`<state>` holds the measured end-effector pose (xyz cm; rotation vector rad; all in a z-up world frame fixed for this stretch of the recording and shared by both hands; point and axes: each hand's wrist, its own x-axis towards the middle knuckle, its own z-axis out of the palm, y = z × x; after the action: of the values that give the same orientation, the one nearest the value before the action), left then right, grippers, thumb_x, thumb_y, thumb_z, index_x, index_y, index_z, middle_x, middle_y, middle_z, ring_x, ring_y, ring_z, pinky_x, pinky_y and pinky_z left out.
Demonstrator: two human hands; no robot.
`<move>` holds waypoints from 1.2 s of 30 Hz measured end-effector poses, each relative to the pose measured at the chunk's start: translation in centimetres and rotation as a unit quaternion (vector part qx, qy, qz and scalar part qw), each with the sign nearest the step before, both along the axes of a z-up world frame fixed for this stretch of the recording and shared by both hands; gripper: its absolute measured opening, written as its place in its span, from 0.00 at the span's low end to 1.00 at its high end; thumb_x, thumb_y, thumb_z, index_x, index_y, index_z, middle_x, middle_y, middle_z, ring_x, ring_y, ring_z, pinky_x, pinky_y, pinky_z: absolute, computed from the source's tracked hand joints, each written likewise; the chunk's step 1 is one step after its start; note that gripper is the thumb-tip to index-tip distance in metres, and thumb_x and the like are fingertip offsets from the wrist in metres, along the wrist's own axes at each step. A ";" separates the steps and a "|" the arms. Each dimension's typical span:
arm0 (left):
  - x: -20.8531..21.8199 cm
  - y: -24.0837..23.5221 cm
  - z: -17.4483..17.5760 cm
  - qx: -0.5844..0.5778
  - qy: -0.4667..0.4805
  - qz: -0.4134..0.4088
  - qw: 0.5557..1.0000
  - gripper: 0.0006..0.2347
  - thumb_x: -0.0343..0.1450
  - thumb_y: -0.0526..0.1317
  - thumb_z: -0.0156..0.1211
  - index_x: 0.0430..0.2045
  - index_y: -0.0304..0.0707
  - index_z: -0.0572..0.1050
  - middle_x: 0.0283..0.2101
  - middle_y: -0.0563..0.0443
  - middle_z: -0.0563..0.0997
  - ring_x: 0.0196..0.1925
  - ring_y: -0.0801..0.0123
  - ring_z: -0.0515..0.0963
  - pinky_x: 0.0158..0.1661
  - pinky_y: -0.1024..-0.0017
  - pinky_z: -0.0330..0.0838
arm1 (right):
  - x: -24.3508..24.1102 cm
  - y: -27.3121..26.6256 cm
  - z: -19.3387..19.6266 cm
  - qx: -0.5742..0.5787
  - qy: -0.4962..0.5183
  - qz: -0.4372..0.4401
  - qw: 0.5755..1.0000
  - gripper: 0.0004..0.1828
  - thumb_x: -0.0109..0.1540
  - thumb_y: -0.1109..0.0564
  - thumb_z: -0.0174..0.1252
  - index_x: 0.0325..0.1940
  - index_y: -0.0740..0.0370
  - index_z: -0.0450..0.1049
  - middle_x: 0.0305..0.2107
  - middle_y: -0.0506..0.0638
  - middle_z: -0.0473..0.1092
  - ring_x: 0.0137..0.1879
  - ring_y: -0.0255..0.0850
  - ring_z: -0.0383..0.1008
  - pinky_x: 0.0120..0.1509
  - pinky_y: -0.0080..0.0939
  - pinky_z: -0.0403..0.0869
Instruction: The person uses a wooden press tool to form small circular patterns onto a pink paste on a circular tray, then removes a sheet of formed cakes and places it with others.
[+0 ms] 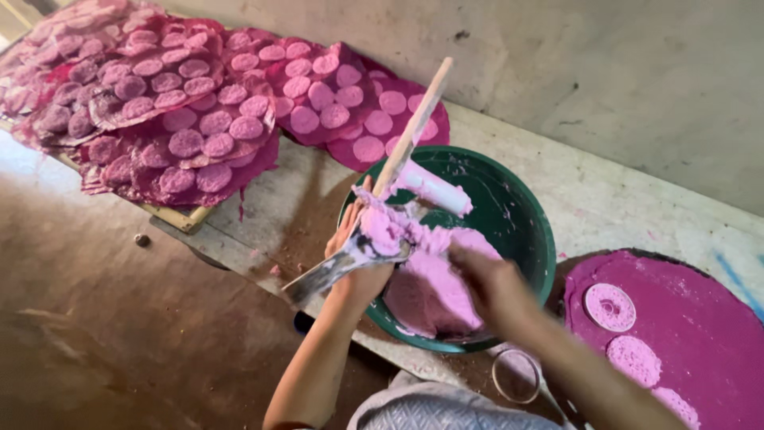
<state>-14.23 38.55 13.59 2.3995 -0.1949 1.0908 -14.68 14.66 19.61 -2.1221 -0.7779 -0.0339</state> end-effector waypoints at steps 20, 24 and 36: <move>6.4 2.6 -1.1 -0.055 -0.049 -0.005 0.997 0.16 0.67 0.45 0.69 0.47 0.43 0.74 0.64 0.26 0.67 0.46 0.51 0.82 0.38 0.64 0.79 | -1.0 -3.3 -7.0 -0.127 0.235 -0.067 0.961 0.22 0.65 0.55 0.53 0.63 0.64 0.73 0.39 0.67 0.78 0.43 0.48 0.83 0.51 0.39 0.76; 6.6 2.7 -4.5 -0.515 0.176 -0.154 0.824 0.14 0.67 0.32 0.65 0.46 0.31 0.74 0.40 0.35 0.77 0.29 0.60 0.75 0.27 0.62 0.67 | -0.4 -4.9 -6.1 -0.160 0.129 0.109 0.973 0.32 0.65 0.58 0.55 0.72 0.68 0.58 0.63 0.67 0.67 0.68 0.50 0.68 0.70 0.43 0.66; -4.6 -14.8 0.2 -0.507 0.451 -0.505 0.534 0.18 0.61 0.32 0.68 0.46 0.33 0.76 0.44 0.50 0.82 0.46 0.70 0.80 0.45 0.72 0.77 | -0.8 -12.2 1.2 0.592 0.220 0.183 0.753 0.46 0.73 0.37 0.55 0.80 0.75 0.48 0.59 0.77 0.68 0.57 0.59 0.75 0.57 0.55 0.75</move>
<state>-18.87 23.72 13.78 1.0444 -0.3591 -0.5808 -15.43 2.45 20.85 -0.6901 -0.5977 0.1454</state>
